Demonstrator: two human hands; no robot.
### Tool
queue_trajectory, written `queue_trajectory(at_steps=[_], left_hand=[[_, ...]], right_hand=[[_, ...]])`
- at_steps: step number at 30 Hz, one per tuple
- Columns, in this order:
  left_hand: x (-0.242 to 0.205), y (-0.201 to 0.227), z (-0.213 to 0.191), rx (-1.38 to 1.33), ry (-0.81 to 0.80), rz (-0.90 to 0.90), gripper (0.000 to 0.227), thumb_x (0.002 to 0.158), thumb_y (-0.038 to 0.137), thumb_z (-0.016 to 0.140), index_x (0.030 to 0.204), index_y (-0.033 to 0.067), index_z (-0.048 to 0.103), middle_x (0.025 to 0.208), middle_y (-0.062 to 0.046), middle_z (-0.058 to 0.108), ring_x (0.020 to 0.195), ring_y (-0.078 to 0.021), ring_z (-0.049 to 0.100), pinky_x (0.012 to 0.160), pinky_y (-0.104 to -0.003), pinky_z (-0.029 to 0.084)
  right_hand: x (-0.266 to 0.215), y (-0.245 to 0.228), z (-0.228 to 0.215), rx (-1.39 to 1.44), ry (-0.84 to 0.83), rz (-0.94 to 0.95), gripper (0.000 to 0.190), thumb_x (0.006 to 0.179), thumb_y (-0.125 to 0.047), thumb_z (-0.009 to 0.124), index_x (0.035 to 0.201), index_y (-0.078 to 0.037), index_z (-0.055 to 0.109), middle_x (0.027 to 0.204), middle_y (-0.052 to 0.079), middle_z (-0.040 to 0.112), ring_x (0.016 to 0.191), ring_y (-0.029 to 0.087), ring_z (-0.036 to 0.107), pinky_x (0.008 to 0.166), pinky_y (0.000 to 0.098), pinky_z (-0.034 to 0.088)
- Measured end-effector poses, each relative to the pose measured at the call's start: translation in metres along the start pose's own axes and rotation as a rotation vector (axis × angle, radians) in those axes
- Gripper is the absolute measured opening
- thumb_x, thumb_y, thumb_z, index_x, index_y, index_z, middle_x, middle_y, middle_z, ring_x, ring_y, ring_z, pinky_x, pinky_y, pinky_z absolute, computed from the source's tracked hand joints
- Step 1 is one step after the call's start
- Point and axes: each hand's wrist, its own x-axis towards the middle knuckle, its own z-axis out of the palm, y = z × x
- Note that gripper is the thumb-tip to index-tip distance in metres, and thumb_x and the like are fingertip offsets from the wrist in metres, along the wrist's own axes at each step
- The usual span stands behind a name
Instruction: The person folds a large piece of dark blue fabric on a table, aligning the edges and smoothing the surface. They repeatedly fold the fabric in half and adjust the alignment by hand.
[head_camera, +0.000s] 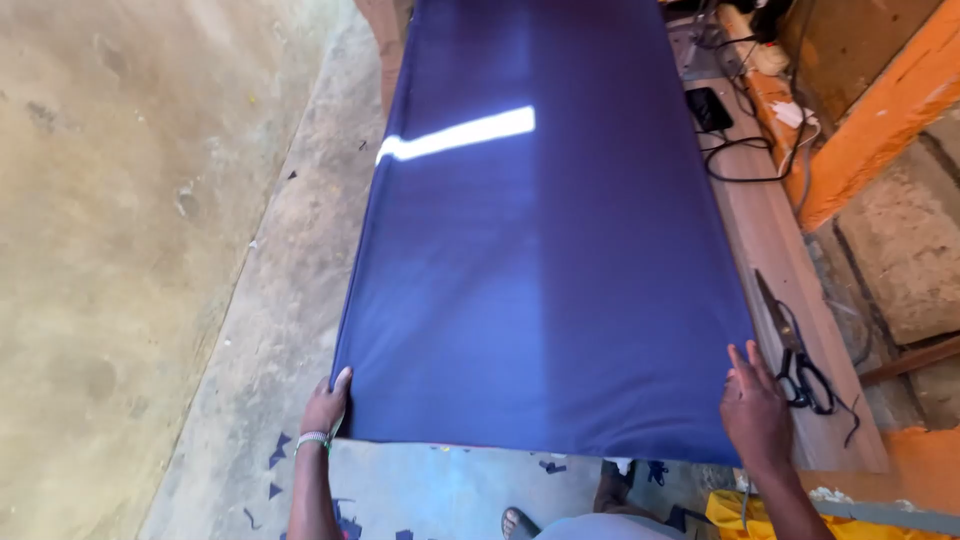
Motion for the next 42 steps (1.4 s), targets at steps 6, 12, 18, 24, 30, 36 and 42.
queue_trajectory(at_steps=[6,12,18,24,30,36,42], left_hand=[[0.011,-0.003,-0.006,-0.180,-0.200,0.096,0.072,0.092,0.069,0.045,0.115,0.0064,0.073,0.120,-0.009,0.073,0.114,-0.0202,0.063,0.103,-0.036,0.045],[-0.012,0.011,-0.010,-0.119,-0.122,0.097,0.086,0.091,0.072,0.039,0.122,-0.0019,0.071,0.128,-0.022,0.071,0.124,-0.0356,0.064,0.106,-0.042,0.043],[-0.033,0.025,-0.021,-0.171,-0.126,0.041,0.082,0.091,0.071,0.041,0.125,0.0020,0.070,0.128,-0.016,0.072,0.122,-0.0307,0.065,0.106,-0.041,0.043],[-0.036,0.024,-0.018,-0.177,-0.098,0.036,0.081,0.092,0.069,0.043,0.127,0.0009,0.070,0.133,-0.019,0.069,0.126,-0.0345,0.063,0.107,-0.042,0.044],[-0.017,0.005,-0.018,-0.222,-0.175,0.075,0.065,0.095,0.059,0.050,0.129,0.0094,0.073,0.134,-0.006,0.071,0.125,-0.0190,0.063,0.110,-0.032,0.044],[-0.066,0.056,-0.053,-0.433,-0.333,-0.107,0.073,0.091,0.058,0.051,0.142,0.0075,0.062,0.144,-0.007,0.062,0.126,-0.0214,0.062,0.107,-0.035,0.049],[-0.066,0.050,-0.057,-0.694,-0.528,-0.172,0.067,0.088,0.051,0.061,0.127,-0.0022,0.069,0.111,-0.021,0.077,0.087,-0.0298,0.074,0.081,-0.041,0.061]], right_hand=[[-0.005,-0.002,-0.008,0.032,-0.079,0.047,0.046,0.106,-0.016,0.048,0.151,-0.012,0.060,0.164,0.013,0.050,0.139,0.037,0.055,0.099,0.0507,0.051],[-0.004,-0.001,-0.007,0.008,-0.165,0.030,0.061,0.105,-0.042,0.045,0.158,-0.012,0.048,0.170,0.014,0.037,0.147,0.037,0.043,0.110,0.0541,0.039],[-0.002,-0.022,-0.018,-0.074,-0.197,0.091,0.063,0.103,-0.043,0.045,0.159,-0.015,0.046,0.171,0.012,0.036,0.137,0.046,0.051,0.101,0.0579,0.046],[0.000,-0.022,-0.019,-0.027,-0.205,0.146,0.061,0.101,-0.043,0.049,0.157,-0.019,0.048,0.171,0.008,0.036,0.137,0.043,0.052,0.102,0.0556,0.046],[-0.003,-0.009,-0.007,-0.060,-0.110,0.067,0.060,0.101,-0.039,0.054,0.156,-0.017,0.053,0.168,0.011,0.044,0.131,0.043,0.058,0.101,0.0522,0.048],[0.002,-0.020,-0.019,-0.044,-0.210,0.133,0.060,0.102,-0.042,0.049,0.158,-0.018,0.050,0.170,0.010,0.039,0.132,0.046,0.054,0.099,0.0566,0.047],[-0.002,0.013,0.006,-0.135,-0.154,0.018,0.063,0.101,-0.042,0.050,0.158,-0.017,0.048,0.170,0.012,0.041,0.143,0.035,0.051,0.103,0.0520,0.047]])
